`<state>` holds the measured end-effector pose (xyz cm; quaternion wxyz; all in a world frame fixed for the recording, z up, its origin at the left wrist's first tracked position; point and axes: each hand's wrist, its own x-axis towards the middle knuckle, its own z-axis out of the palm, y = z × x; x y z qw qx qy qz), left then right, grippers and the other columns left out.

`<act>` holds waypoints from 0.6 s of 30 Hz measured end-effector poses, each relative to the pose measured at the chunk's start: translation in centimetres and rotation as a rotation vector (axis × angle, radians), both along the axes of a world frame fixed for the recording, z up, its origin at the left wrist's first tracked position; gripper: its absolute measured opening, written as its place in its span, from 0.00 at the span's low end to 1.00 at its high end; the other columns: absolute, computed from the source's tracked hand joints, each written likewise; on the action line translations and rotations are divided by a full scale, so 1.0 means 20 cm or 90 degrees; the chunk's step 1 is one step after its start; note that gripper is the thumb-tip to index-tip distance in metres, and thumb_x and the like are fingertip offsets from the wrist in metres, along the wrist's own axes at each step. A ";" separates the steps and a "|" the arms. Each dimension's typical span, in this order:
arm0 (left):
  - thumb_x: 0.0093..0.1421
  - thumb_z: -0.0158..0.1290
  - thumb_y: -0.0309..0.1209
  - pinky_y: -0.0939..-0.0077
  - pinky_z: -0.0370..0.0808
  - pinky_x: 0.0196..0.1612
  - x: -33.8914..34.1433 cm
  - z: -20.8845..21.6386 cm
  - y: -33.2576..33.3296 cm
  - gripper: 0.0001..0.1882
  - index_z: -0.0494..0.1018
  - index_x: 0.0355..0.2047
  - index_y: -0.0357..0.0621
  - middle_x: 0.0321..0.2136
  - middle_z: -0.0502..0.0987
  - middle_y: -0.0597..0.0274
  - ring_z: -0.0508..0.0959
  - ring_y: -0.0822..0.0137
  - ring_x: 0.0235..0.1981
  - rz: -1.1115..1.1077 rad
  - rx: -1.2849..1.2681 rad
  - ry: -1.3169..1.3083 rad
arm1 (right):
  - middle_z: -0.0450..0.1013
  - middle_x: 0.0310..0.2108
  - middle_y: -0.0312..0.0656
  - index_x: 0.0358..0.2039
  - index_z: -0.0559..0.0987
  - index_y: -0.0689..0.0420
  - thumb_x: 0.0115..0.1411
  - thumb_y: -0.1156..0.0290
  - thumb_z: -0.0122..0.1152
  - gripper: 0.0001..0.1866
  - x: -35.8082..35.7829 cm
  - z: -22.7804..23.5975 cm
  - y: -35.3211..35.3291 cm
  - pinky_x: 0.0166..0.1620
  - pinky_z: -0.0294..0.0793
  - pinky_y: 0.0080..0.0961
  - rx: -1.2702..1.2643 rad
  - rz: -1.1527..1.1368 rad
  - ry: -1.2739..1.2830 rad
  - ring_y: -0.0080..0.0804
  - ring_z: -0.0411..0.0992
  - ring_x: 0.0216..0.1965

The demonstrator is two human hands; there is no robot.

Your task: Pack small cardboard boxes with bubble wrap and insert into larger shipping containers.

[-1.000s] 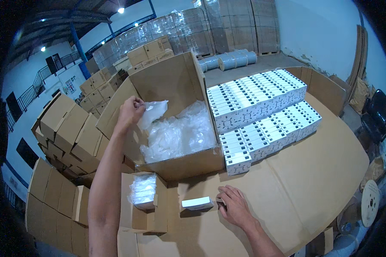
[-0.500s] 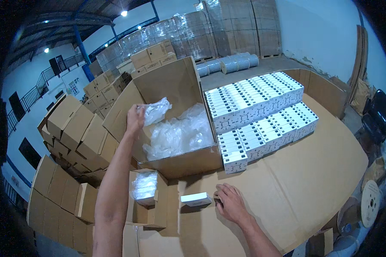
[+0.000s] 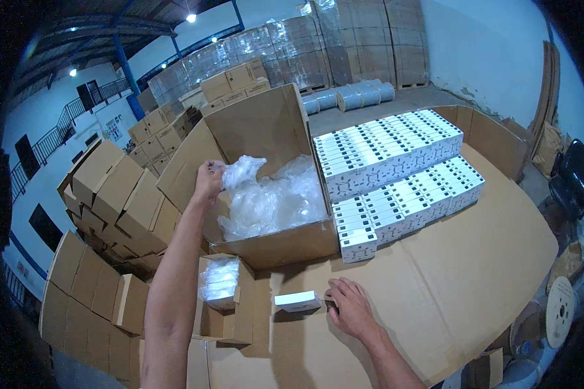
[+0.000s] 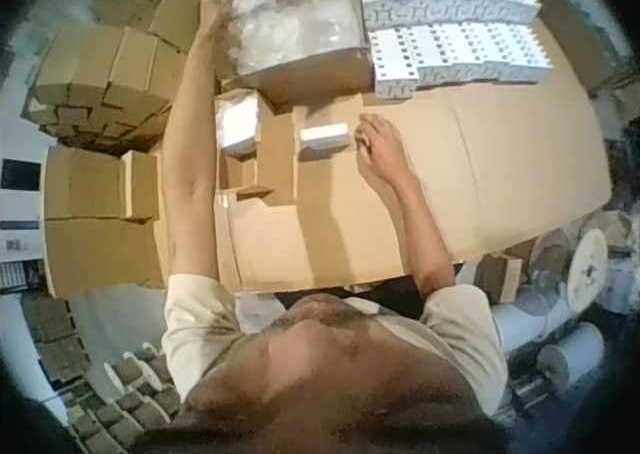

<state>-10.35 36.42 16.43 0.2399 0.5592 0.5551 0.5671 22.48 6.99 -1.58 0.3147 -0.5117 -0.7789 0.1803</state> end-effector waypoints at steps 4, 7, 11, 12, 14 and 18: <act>0.63 0.50 0.18 0.76 0.75 0.38 0.02 0.00 0.02 0.06 0.78 0.35 0.35 0.30 0.79 0.61 0.77 0.71 0.30 -0.024 0.171 0.083 | 0.67 0.61 0.48 0.47 0.77 0.56 0.52 0.76 0.64 0.19 0.01 0.01 0.00 0.69 0.57 0.46 -0.003 0.000 0.001 0.48 0.60 0.67; 0.63 0.46 0.16 0.75 0.76 0.40 0.04 0.05 -0.01 0.12 0.79 0.38 0.35 0.33 0.81 0.59 0.79 0.70 0.34 -0.082 0.132 0.087 | 0.67 0.61 0.48 0.47 0.77 0.56 0.52 0.76 0.64 0.20 0.01 0.00 0.00 0.69 0.57 0.46 0.003 -0.001 0.000 0.49 0.60 0.67; 0.65 0.40 0.15 0.74 0.76 0.45 0.07 0.10 -0.05 0.17 0.80 0.41 0.36 0.36 0.82 0.57 0.80 0.70 0.38 -0.074 -0.003 0.099 | 0.67 0.61 0.48 0.47 0.77 0.57 0.52 0.76 0.64 0.20 0.02 -0.01 0.00 0.69 0.56 0.46 0.000 0.000 0.001 0.48 0.60 0.67; 0.65 0.40 0.15 0.74 0.76 0.45 0.06 0.10 -0.05 0.17 0.80 0.41 0.36 0.36 0.82 0.57 0.80 0.70 0.38 -0.074 -0.003 0.099 | 0.67 0.61 0.48 0.47 0.77 0.57 0.52 0.76 0.64 0.20 0.01 -0.01 0.00 0.69 0.56 0.46 -0.001 0.000 0.001 0.48 0.60 0.67; 0.67 0.40 0.17 0.73 0.75 0.49 0.05 0.10 -0.05 0.16 0.80 0.42 0.35 0.36 0.82 0.58 0.80 0.69 0.40 -0.092 0.127 0.194 | 0.67 0.61 0.48 0.48 0.77 0.56 0.52 0.75 0.65 0.20 0.01 -0.01 0.00 0.70 0.55 0.47 -0.004 -0.006 -0.013 0.48 0.59 0.67; 0.69 0.42 0.21 0.72 0.74 0.51 0.00 0.07 -0.03 0.14 0.79 0.43 0.34 0.36 0.83 0.60 0.80 0.68 0.41 -0.055 0.148 0.198 | 0.67 0.62 0.48 0.48 0.77 0.56 0.53 0.75 0.65 0.20 0.00 0.01 0.00 0.70 0.55 0.47 -0.004 0.002 -0.015 0.48 0.59 0.67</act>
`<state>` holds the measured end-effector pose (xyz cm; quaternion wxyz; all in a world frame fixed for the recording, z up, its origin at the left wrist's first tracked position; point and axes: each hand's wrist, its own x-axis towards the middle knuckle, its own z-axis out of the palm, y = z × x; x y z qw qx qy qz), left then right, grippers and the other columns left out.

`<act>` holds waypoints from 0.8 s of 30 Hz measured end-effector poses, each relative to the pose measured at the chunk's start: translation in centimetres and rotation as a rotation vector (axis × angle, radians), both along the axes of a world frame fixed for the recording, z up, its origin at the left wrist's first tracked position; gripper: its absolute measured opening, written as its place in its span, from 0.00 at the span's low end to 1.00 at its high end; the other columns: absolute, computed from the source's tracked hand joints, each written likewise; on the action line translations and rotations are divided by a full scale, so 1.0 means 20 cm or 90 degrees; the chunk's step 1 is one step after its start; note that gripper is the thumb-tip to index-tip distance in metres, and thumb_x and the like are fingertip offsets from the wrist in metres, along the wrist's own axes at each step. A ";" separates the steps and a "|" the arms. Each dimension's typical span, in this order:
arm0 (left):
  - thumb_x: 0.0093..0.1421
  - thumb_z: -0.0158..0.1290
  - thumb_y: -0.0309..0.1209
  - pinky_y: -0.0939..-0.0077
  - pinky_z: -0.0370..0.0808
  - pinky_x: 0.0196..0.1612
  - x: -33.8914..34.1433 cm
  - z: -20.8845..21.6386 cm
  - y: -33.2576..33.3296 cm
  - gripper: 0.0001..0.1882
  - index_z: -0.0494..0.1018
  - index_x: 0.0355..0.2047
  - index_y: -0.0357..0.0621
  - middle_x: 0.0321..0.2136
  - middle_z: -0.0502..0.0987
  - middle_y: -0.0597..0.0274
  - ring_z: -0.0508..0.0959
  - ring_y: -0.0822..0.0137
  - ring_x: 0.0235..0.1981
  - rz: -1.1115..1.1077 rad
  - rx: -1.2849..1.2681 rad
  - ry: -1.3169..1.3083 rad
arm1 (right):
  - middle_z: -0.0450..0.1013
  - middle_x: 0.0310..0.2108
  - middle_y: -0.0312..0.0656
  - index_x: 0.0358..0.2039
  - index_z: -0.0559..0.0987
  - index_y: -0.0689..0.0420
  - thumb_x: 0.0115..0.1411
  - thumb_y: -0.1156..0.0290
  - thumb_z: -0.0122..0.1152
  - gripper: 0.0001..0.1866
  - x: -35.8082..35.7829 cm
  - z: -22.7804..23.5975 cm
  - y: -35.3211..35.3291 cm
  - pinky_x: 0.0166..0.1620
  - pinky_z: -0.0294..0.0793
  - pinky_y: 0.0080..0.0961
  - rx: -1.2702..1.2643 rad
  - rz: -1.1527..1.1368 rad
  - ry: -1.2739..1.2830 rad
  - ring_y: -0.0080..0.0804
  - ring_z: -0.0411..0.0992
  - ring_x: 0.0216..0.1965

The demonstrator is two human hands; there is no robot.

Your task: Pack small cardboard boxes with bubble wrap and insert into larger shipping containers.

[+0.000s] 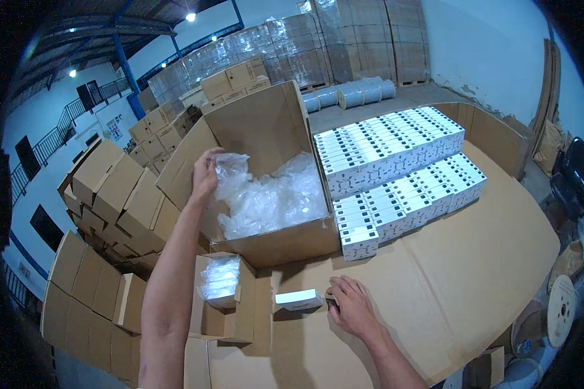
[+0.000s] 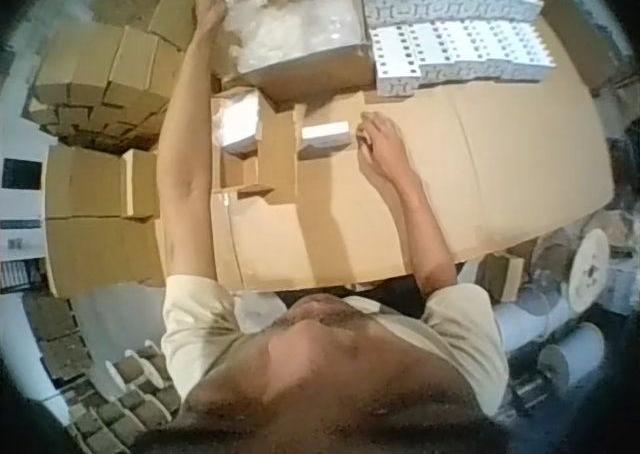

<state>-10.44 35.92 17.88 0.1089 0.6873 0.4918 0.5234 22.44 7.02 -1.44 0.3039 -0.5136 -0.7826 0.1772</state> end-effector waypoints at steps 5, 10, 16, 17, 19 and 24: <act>0.72 0.45 0.30 0.59 0.73 0.44 0.06 0.04 -0.03 0.11 0.73 0.41 0.34 0.33 0.78 0.45 0.79 0.50 0.37 0.202 -0.017 0.178 | 0.66 0.62 0.48 0.48 0.77 0.57 0.53 0.75 0.64 0.20 0.02 -0.01 0.00 0.70 0.55 0.47 -0.008 -0.005 -0.007 0.47 0.59 0.68; 0.73 0.44 0.34 0.52 0.70 0.37 0.17 0.02 -0.08 0.16 0.67 0.34 0.32 0.26 0.72 0.40 0.73 0.44 0.29 0.137 0.104 0.047 | 0.66 0.62 0.48 0.48 0.77 0.56 0.53 0.75 0.64 0.20 0.02 -0.01 0.00 0.70 0.55 0.46 -0.008 -0.009 -0.004 0.47 0.59 0.68; 0.68 0.53 0.45 0.55 0.71 0.31 0.07 0.02 -0.04 0.23 0.71 0.33 0.32 0.23 0.74 0.48 0.75 0.58 0.24 0.157 0.076 0.086 | 0.66 0.62 0.48 0.49 0.76 0.56 0.53 0.75 0.64 0.20 0.00 0.01 0.00 0.70 0.55 0.47 -0.004 0.002 -0.008 0.47 0.58 0.68; 0.65 0.58 0.47 0.55 0.71 0.30 0.07 0.02 -0.05 0.24 0.73 0.33 0.32 0.23 0.76 0.51 0.76 0.63 0.24 0.121 0.002 0.080 | 0.66 0.62 0.48 0.49 0.76 0.56 0.53 0.75 0.64 0.20 0.01 0.00 0.00 0.70 0.55 0.47 -0.007 -0.003 -0.009 0.47 0.58 0.68; 0.61 0.62 0.44 0.59 0.74 0.30 0.07 0.01 -0.08 0.22 0.76 0.32 0.32 0.22 0.77 0.55 0.78 0.65 0.26 0.080 -0.047 0.140 | 0.66 0.62 0.48 0.49 0.76 0.56 0.53 0.75 0.64 0.20 0.02 0.01 -0.01 0.70 0.55 0.47 -0.011 -0.011 -0.013 0.48 0.58 0.68; 0.57 0.63 0.26 0.69 0.82 0.31 0.05 0.00 -0.11 0.12 0.78 0.38 0.30 0.28 0.79 0.59 0.82 0.65 0.30 -0.032 -0.258 0.053 | 0.66 0.62 0.48 0.49 0.76 0.57 0.53 0.76 0.65 0.21 0.01 0.01 0.00 0.70 0.55 0.46 -0.008 -0.002 -0.013 0.48 0.58 0.68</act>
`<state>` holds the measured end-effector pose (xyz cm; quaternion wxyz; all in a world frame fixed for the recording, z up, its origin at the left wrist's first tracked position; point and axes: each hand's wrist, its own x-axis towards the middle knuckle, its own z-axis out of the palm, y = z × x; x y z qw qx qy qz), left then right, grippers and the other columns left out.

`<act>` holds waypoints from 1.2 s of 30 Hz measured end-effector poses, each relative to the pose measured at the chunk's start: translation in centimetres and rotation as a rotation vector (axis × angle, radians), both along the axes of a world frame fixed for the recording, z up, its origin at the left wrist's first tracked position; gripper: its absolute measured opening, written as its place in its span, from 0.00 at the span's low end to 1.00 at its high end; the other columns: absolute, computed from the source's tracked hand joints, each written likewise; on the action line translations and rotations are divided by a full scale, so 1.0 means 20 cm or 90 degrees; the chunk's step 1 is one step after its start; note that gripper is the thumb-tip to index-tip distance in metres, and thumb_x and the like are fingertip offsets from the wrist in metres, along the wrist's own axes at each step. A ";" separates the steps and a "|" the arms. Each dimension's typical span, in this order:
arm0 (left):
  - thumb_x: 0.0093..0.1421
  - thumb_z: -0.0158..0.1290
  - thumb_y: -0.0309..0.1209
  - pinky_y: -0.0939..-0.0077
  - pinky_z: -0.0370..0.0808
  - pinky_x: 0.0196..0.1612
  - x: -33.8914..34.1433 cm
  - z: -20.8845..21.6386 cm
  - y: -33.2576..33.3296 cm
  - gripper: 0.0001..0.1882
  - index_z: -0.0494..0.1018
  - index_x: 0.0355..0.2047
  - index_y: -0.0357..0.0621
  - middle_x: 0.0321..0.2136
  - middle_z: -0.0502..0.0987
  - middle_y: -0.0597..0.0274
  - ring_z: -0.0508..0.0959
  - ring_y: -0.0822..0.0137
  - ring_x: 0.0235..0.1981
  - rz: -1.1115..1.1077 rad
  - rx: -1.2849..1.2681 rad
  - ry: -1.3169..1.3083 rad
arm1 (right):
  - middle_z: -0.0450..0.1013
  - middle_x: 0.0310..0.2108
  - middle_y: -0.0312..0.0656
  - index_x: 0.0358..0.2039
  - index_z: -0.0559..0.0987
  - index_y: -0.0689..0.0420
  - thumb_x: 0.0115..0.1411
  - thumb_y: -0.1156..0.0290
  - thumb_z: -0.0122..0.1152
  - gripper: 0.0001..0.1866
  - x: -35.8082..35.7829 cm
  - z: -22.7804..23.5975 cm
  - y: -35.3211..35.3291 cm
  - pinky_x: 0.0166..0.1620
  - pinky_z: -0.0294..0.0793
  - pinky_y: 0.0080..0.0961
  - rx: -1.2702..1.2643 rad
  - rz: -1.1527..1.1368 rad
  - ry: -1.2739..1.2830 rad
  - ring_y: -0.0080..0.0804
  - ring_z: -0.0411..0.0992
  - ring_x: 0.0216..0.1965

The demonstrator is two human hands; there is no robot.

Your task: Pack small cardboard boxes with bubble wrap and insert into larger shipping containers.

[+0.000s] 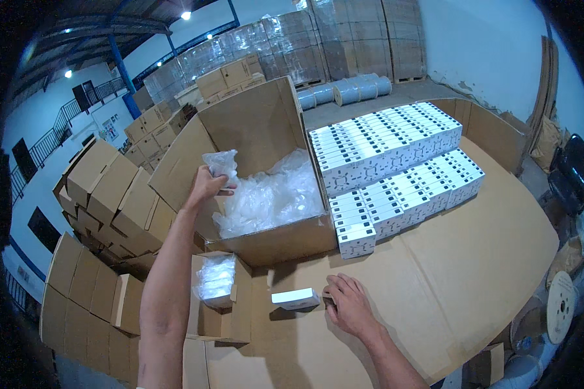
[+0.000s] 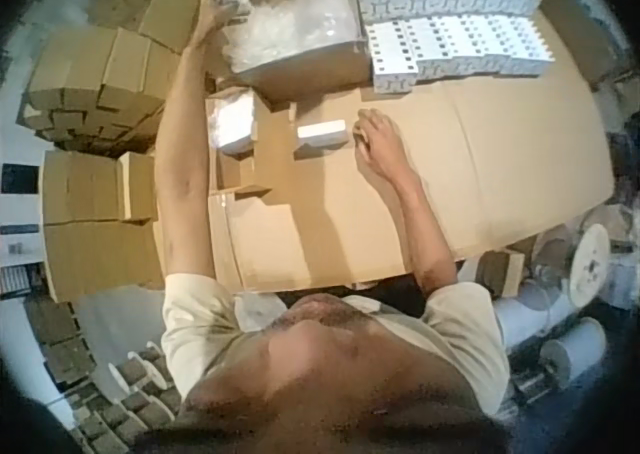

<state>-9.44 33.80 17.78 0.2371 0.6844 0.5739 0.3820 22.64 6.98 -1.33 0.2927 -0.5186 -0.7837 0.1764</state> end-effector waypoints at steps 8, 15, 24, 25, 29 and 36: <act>0.59 0.50 0.15 0.60 0.88 0.39 0.04 0.03 0.00 0.21 0.67 0.55 0.26 0.48 0.75 0.47 0.80 0.54 0.47 -0.016 -0.131 -0.122 | 0.66 0.62 0.48 0.49 0.76 0.57 0.53 0.76 0.64 0.21 0.00 0.00 0.00 0.70 0.55 0.46 0.000 0.004 0.011 0.48 0.59 0.67; 0.61 0.55 0.17 0.59 0.86 0.45 -0.02 0.12 -0.03 0.18 0.71 0.52 0.31 0.49 0.77 0.51 0.82 0.57 0.46 -0.070 -0.036 -0.312 | 0.67 0.61 0.49 0.48 0.77 0.58 0.54 0.75 0.64 0.19 -0.01 0.01 0.00 0.70 0.55 0.47 0.013 0.010 0.006 0.48 0.59 0.67; 0.53 0.69 0.25 0.78 0.80 0.35 0.19 0.44 -0.67 0.22 0.74 0.47 0.37 0.36 0.82 0.61 0.82 0.70 0.31 -0.043 0.132 -0.073 | 0.73 0.54 0.51 0.47 0.77 0.59 0.53 0.78 0.62 0.18 0.08 0.05 -0.02 0.61 0.69 0.45 0.036 0.022 0.121 0.52 0.70 0.57; 0.53 0.69 0.25 0.78 0.80 0.35 0.19 0.40 -0.75 0.22 0.74 0.47 0.37 0.36 0.82 0.61 0.82 0.70 0.31 -0.040 0.129 -0.078 | 0.74 0.51 0.51 0.47 0.77 0.61 0.55 0.78 0.62 0.18 0.09 0.06 -0.01 0.57 0.73 0.44 0.013 -0.002 0.198 0.51 0.72 0.53; 0.49 0.70 0.25 0.76 0.78 0.33 0.28 0.19 -1.10 0.23 0.74 0.44 0.36 0.33 0.80 0.61 0.82 0.72 0.34 -0.125 0.127 -0.160 | 0.77 0.45 0.49 0.49 0.77 0.63 0.60 0.75 0.60 0.16 0.12 0.25 -0.08 0.49 0.77 0.39 0.006 -0.082 0.316 0.45 0.76 0.47; 0.47 0.71 0.28 0.68 0.79 0.48 0.39 -0.25 -1.52 0.33 0.72 0.53 0.35 0.42 0.83 0.52 0.83 0.65 0.44 -0.117 -0.009 -0.053 | 0.78 0.46 0.42 0.51 0.77 0.61 0.66 0.68 0.60 0.15 0.05 0.34 -0.16 0.52 0.74 0.29 -0.047 0.052 0.475 0.29 0.75 0.46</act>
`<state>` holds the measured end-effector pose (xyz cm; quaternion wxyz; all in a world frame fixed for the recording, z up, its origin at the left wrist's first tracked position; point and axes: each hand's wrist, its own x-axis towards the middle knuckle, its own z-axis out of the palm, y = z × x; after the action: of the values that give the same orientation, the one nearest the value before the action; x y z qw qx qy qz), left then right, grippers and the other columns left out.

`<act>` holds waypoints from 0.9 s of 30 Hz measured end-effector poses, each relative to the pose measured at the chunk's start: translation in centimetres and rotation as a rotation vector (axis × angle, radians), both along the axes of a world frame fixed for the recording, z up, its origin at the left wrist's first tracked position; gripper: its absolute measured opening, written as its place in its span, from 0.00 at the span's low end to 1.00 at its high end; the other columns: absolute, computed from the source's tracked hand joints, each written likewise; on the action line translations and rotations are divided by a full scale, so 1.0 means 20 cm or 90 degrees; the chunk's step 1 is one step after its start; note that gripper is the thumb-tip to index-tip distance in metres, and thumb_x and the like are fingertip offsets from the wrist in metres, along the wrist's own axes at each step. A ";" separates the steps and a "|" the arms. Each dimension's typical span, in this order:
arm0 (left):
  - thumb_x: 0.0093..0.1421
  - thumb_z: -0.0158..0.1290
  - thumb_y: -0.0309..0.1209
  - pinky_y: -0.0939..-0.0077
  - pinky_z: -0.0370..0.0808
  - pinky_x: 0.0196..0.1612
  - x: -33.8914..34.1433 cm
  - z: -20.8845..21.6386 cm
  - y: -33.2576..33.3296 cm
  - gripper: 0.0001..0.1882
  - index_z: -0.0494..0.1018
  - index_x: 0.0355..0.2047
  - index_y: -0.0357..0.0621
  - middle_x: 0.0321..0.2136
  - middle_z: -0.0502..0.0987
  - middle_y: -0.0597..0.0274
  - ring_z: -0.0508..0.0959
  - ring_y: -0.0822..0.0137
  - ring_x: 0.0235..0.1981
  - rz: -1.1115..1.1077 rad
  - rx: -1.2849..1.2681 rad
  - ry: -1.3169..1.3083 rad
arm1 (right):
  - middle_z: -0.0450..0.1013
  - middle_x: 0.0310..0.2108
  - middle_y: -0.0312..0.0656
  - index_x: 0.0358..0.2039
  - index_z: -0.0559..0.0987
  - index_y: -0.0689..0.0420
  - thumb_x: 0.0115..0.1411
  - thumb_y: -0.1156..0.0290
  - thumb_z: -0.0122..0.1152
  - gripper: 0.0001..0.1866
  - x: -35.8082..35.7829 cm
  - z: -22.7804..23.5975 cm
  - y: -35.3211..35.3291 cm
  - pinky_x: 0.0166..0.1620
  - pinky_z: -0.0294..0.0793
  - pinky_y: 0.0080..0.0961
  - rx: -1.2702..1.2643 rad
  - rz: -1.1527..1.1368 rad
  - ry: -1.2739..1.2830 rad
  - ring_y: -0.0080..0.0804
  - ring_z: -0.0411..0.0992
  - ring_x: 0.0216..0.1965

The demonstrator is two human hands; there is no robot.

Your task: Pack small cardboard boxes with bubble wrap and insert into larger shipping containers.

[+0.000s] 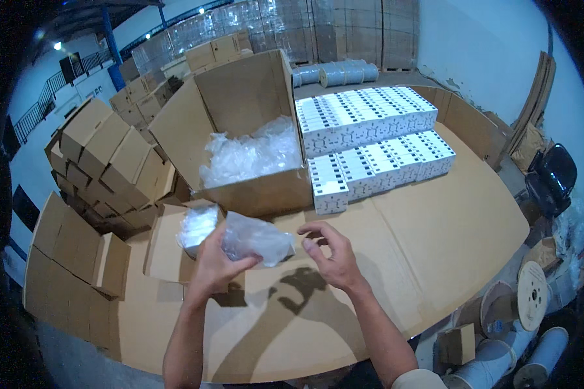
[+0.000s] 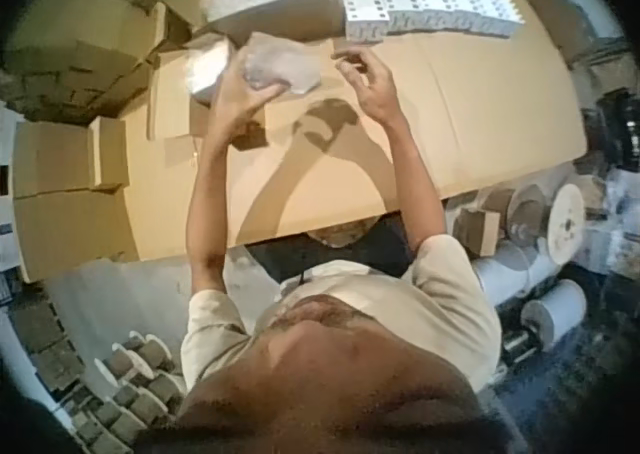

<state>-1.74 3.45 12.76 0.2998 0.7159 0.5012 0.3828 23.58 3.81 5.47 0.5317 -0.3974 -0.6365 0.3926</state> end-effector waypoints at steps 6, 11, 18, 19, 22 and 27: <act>0.45 0.72 0.35 0.61 0.79 0.47 0.03 -0.32 -0.11 0.36 0.72 0.53 0.36 0.39 0.83 0.45 0.84 0.53 0.43 -0.002 -0.124 0.058 | 0.78 0.39 0.42 0.47 0.79 0.61 0.59 0.69 0.68 0.17 -0.14 -0.02 -0.08 0.41 0.74 0.28 0.086 0.060 -0.107 0.30 0.76 0.38; 0.50 0.69 0.30 0.68 0.80 0.43 0.02 -0.47 -0.13 0.30 0.71 0.52 0.35 0.38 0.83 0.51 0.84 0.62 0.40 -0.002 -0.156 -0.061 | 0.78 0.30 0.43 0.42 0.78 0.64 0.64 0.71 0.64 0.10 -0.19 -0.24 -0.08 0.35 0.75 0.27 0.034 0.001 -0.106 0.29 0.77 0.31; 0.64 0.57 0.21 0.85 0.74 0.35 -0.03 -0.73 -0.13 0.15 0.69 0.50 0.36 0.36 0.80 0.63 0.79 0.77 0.36 0.090 -0.276 -0.536 | 0.76 0.25 0.44 0.38 0.75 0.64 0.71 0.72 0.53 0.08 -0.27 -0.27 -0.15 0.32 0.75 0.27 -0.046 -0.089 -0.012 0.27 0.77 0.27; 0.64 0.57 0.21 0.85 0.74 0.36 -0.05 -0.77 -0.13 0.15 0.69 0.50 0.36 0.37 0.79 0.63 0.79 0.77 0.38 0.081 -0.269 -0.610 | 0.76 0.25 0.44 0.38 0.75 0.64 0.71 0.72 0.53 0.08 -0.28 -0.26 -0.16 0.32 0.75 0.27 -0.050 -0.089 -0.011 0.27 0.77 0.27; 0.64 0.57 0.21 0.83 0.75 0.41 0.03 -0.79 -0.13 0.16 0.69 0.51 0.35 0.42 0.77 0.60 0.78 0.75 0.42 0.148 -0.260 -0.723 | 0.76 0.25 0.44 0.40 0.74 0.63 0.71 0.72 0.51 0.07 -0.30 -0.27 -0.17 0.31 0.75 0.27 -0.048 -0.128 -0.037 0.28 0.77 0.27; 0.63 0.59 0.21 0.76 0.78 0.51 0.13 -0.69 -0.18 0.18 0.68 0.52 0.34 0.45 0.75 0.57 0.78 0.70 0.45 0.105 -0.239 -0.538 | 0.74 0.24 0.44 0.41 0.73 0.62 0.72 0.70 0.49 0.08 -0.32 -0.26 -0.16 0.31 0.72 0.29 -0.020 -0.186 -0.034 0.29 0.73 0.25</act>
<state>0.86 -0.17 -1.11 0.5703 0.3884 0.4508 0.5662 17.20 0.57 0.17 0.5597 -0.5044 -0.5798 0.3101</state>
